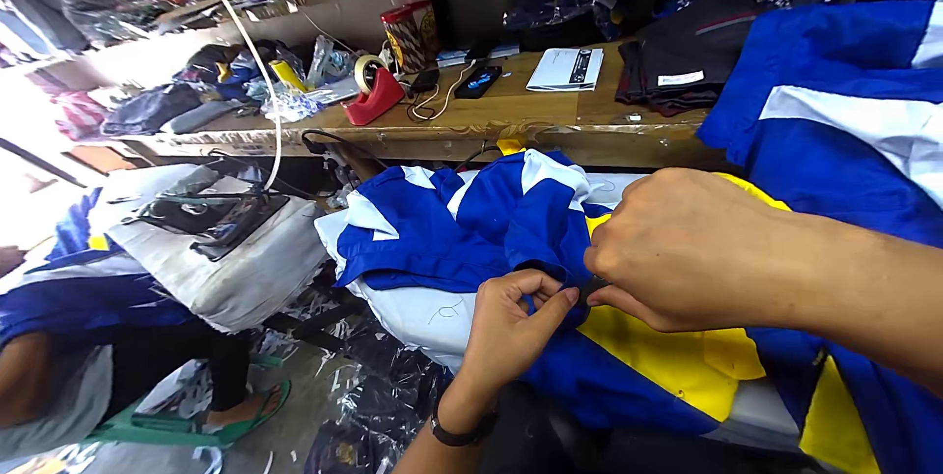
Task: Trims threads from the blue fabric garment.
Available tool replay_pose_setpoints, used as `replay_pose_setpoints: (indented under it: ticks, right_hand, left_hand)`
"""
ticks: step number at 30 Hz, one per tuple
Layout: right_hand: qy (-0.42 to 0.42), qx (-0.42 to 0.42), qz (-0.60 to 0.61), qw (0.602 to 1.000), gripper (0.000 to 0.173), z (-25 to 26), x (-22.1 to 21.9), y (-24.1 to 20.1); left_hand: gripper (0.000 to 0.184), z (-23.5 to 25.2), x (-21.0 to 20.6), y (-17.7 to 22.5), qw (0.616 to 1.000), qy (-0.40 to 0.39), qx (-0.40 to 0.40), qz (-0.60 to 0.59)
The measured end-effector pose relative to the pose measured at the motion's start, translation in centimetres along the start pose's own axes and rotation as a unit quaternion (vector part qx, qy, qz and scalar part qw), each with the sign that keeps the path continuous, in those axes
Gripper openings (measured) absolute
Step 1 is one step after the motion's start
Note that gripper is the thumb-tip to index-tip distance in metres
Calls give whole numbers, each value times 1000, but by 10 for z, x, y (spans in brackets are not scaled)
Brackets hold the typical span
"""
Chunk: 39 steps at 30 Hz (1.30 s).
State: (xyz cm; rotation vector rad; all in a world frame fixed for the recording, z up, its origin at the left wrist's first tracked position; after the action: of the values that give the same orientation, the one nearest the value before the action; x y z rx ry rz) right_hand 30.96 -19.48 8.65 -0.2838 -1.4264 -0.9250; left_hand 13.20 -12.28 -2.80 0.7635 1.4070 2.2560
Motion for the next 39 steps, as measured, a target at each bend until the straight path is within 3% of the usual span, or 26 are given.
replay_pose_setpoints:
  ticks: [7,11,13,14,16,18,20,24,28,30,33,36,39]
  right_hand:
    - [10,-48,17,999,34,-13,7,-2]
    - [87,-179,75,977,44,-42,-7,-9]
    - [162,-282,228,918,37,-47,-38,-25]
    - [193,-312,340,866,31,-47,-57,-36]
    - [264,-316,508,757,21,-42,-88,-54]
    - [328,-299,585,679,11,-33,-106,-67]
    - [367,-303,614,629,2,-27,-112,-71]
    - [399,-285,665,564,5,-22,-120,-70]
    - [401,-281,744,454,10,-18,-124,-74]
    - [399,-289,758,428,10,-17,-126,-76]
    - [419,-319,716,458,10,-15,-130,-81]
    - [456,-351,587,569,6,-14,-129,-84]
    - [494,-343,429,675,18,-14,-125,-86]
  left_hand:
    - [13,-5,0,-5,999,31,-4,-5]
    - [10,-20,-3,-10,981,48,71,-177]
    - [8,-29,-11,-11,945,52,133,-296]
    - [8,-32,-15,-11,926,55,154,-340]
    - [7,-36,-23,-11,900,62,176,-394]
    - [7,-38,-29,-11,895,73,174,-405]
    - [7,-38,-31,-12,911,95,148,-374]
    - [6,-39,-26,-19,963,110,45,-242]
    - [7,-36,-24,-18,922,67,129,-360]
    - [6,-34,-24,-20,915,61,147,-372]
    - [8,-32,-25,-22,921,69,144,-354]
    - [14,-31,-25,-19,912,84,161,-367]
    - [16,-31,-26,-17,919,111,149,-349]
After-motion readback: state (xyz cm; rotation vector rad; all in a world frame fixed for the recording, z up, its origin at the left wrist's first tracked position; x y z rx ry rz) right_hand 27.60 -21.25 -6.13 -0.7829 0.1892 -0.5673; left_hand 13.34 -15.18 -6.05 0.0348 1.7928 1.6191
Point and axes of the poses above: each hand's wrist, its own z-axis towards the middle knuckle, its own x-axis out of the back of the hand, y = z × x, the point moved 1 cm from there along z, towards the middle knuckle, and after that the axes turned 7 degrees about x, right-handed, at the moved point
